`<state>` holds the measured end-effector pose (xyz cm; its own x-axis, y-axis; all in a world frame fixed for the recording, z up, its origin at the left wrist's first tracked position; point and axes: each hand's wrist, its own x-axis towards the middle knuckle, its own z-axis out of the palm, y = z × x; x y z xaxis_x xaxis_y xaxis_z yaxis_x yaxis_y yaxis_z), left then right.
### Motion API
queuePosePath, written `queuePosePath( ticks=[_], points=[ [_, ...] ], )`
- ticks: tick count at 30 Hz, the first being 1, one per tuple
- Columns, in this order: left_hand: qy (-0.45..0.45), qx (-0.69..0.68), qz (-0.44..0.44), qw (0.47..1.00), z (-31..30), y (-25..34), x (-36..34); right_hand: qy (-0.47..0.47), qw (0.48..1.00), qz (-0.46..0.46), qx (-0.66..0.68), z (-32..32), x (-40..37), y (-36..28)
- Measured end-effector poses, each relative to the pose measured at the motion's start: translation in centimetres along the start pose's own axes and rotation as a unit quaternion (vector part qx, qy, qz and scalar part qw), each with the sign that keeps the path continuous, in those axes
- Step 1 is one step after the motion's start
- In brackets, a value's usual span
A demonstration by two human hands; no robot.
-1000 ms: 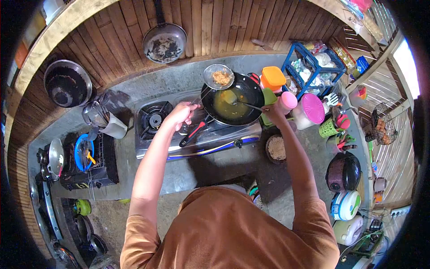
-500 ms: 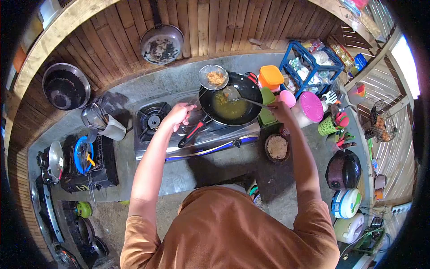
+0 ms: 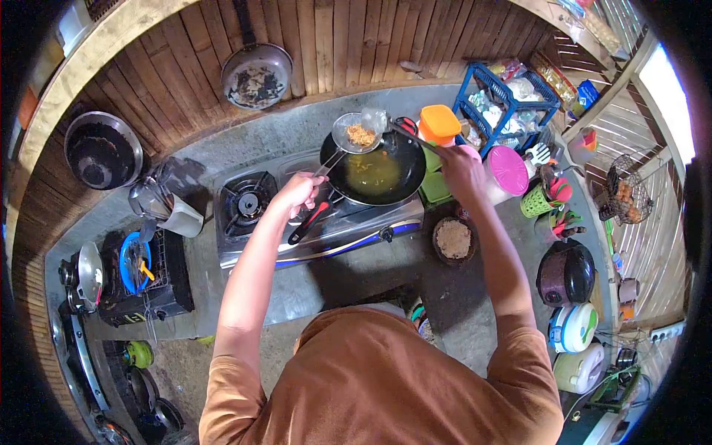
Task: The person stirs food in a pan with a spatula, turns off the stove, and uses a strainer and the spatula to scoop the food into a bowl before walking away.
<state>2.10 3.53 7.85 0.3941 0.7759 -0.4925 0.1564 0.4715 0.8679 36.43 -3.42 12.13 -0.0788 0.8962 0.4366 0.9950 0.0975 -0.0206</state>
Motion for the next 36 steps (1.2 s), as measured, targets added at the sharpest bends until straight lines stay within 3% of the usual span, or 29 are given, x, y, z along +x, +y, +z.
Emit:
queuePosePath(
  ticks=[4, 6, 10, 12, 16, 19, 22, 24, 28, 31, 33, 34, 36],
  points=[
    [0.001, -0.001, -0.006, 1.0, 0.0, 0.0, -0.2, 0.05, 0.998, -0.023, -0.009, -1.2, -0.5, -1.8],
    [0.007, 0.001, -0.008, 1.0, -0.3, 0.1, -0.2, 0.016, 0.998, 0.057, 0.013, -1.9, -0.2, -1.9],
    [0.02, 0.012, -0.001, 1.0, -0.9, 0.2, -0.5, -0.008, 0.995, 0.098, 0.031, -2.5, 0.2, 0.0],
    [0.02, -0.003, 0.004, 1.0, -1.2, 0.2, -0.6, -0.093, 0.988, 0.116, 0.04, -3.3, 0.5, 0.5],
    [0.023, 0.012, 0.015, 1.0, -1.5, 0.4, -0.7, -0.161, 0.975, 0.129, 0.079, -0.9, -0.2, 2.9],
    [0.02, 0.009, 0.016, 1.0, -1.5, 0.5, -0.9, -0.199, 0.97, 0.072, 0.121, 0.6, -0.6, 3.3],
    [0.015, 0.018, 0.022, 0.999, -1.3, 0.8, -1.2, -0.23, 0.97, 0.064, 0.037, 0.0, -0.7, 1.4],
    [0.009, 0.008, 0.023, 1.0, -1.3, 0.8, -1.3, -0.223, 0.966, -0.129, -0.03, 2.4, -0.9, 2.2],
    [0.007, 0.009, 0.026, 1.0, -1.3, 0.8, -1.4, -0.204, 0.976, -0.051, 0.065, 2.6, -0.8, -0.7],
    [0.011, 0.017, 0.027, 0.999, -1.4, 0.6, -1.4, -0.184, 0.98, -0.055, -0.049, 4.0, -0.7, -2.0],
    [0.013, 0.009, 0.027, 1.0, -1.4, 0.4, -1.4, -0.146, 0.978, -0.151, 0.009, 5.5, -0.6, -2.0],
    [0.013, 0.009, 0.026, 1.0, -1.4, 0.3, -1.4, -0.147, 0.977, -0.152, 0.01, 6.6, -0.6, -2.2],
    [0.023, 0.012, 0.026, 0.999, -1.4, 0.3, -1.5, -0.156, 0.983, -0.016, 0.096, 8.9, -0.5, -2.5]
  ],
)
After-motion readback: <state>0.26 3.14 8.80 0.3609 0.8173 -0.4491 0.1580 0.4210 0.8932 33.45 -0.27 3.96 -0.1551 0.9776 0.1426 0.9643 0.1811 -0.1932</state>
